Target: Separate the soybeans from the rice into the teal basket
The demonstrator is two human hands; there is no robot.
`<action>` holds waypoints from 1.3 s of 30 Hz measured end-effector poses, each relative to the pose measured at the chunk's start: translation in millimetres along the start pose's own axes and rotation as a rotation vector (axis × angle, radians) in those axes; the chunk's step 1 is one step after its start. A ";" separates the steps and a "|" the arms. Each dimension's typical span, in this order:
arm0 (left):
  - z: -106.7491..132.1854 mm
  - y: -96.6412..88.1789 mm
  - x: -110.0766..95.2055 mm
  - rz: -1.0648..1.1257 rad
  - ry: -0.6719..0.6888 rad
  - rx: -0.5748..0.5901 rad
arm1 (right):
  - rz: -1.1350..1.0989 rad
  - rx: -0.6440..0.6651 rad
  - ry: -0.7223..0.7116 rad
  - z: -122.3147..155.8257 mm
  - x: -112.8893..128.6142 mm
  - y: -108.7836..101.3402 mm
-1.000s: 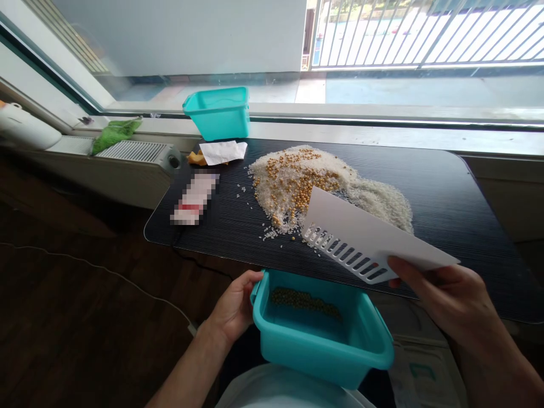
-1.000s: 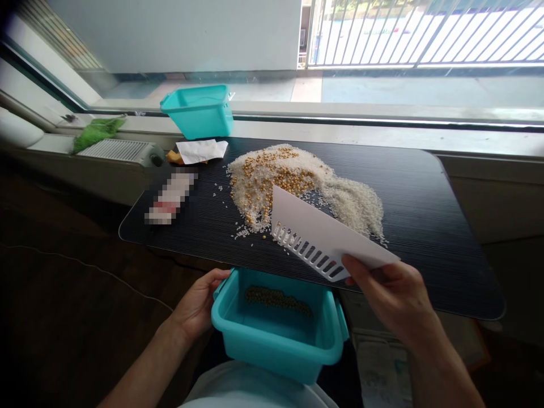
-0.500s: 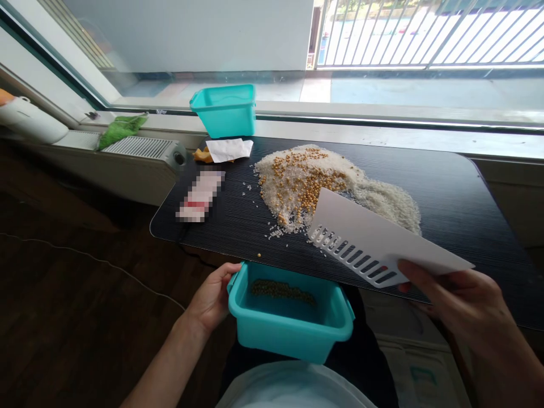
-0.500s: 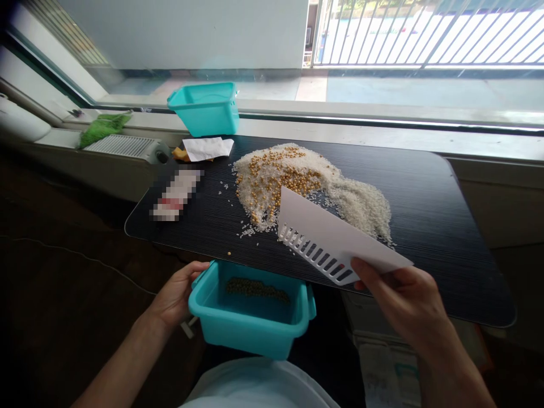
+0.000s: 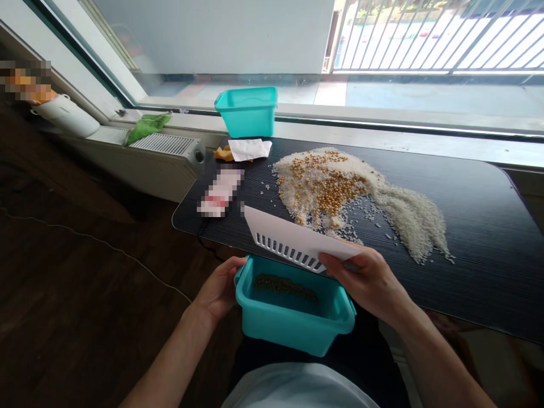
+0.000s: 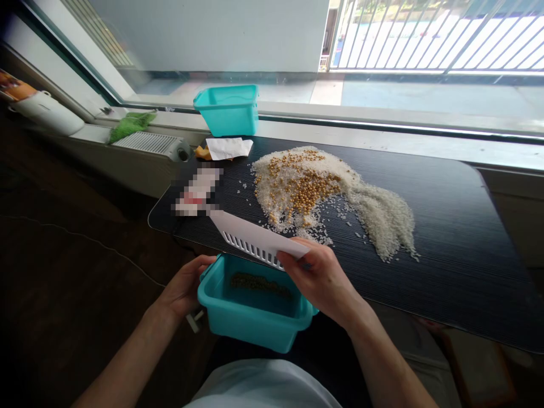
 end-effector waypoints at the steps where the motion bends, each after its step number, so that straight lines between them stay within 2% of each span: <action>1: 1.2 -0.4 0.7 0.006 -0.002 -0.001 | -0.005 0.019 -0.006 0.1 1.4 -0.4; 2: 2.1 -0.2 2.3 0.014 -0.005 -0.001 | -0.021 0.023 0.002 2.9 1.1 -4.3; 4: 2.7 2.6 8.2 0.028 -0.027 0.008 | -0.036 -0.068 0.074 15.9 -4.7 -23.0; 7: -1.0 14.3 22.2 0.051 -0.100 0.038 | 0.027 -0.407 0.343 47.9 -21.7 -65.8; 8: -3.2 19.4 27.0 0.062 -0.122 0.051 | 0.026 -0.476 0.423 58.1 -27.0 -77.2; 11: -10.0 33.3 38.0 0.071 -0.170 0.068 | 0.076 -0.554 0.553 77.3 -37.2 -95.9; 14: -13.2 40.2 42.8 0.066 -0.194 0.062 | 0.041 -0.542 0.574 80.4 -42.1 -93.9; 19: -10.7 40.4 43.8 0.069 -0.184 0.035 | -0.067 -0.555 0.542 77.2 -47.8 -87.0; 26: -10.4 40.7 44.5 0.055 -0.180 0.006 | -0.158 -0.471 0.590 82.4 -57.9 -91.5; 31: -10.5 41.0 43.9 0.057 -0.179 0.004 | -0.092 -0.544 0.522 72.1 -54.8 -88.8; 35: -10.3 41.3 43.9 0.067 -0.179 0.008 | -0.060 -0.460 0.488 66.6 -54.0 -85.9; 39: -11.1 41.1 43.2 0.067 -0.186 0.005 | -0.073 -0.462 0.523 74.2 -54.2 -88.2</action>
Point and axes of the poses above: each hand's wrist, its own z-axis away from the middle knuckle, its own y-axis out of the palm, x = y × z, the point moved 3 cm from there along -z, towards the middle knuckle, and after that the axes turned 5 degrees about x, right-handed, at the moved point
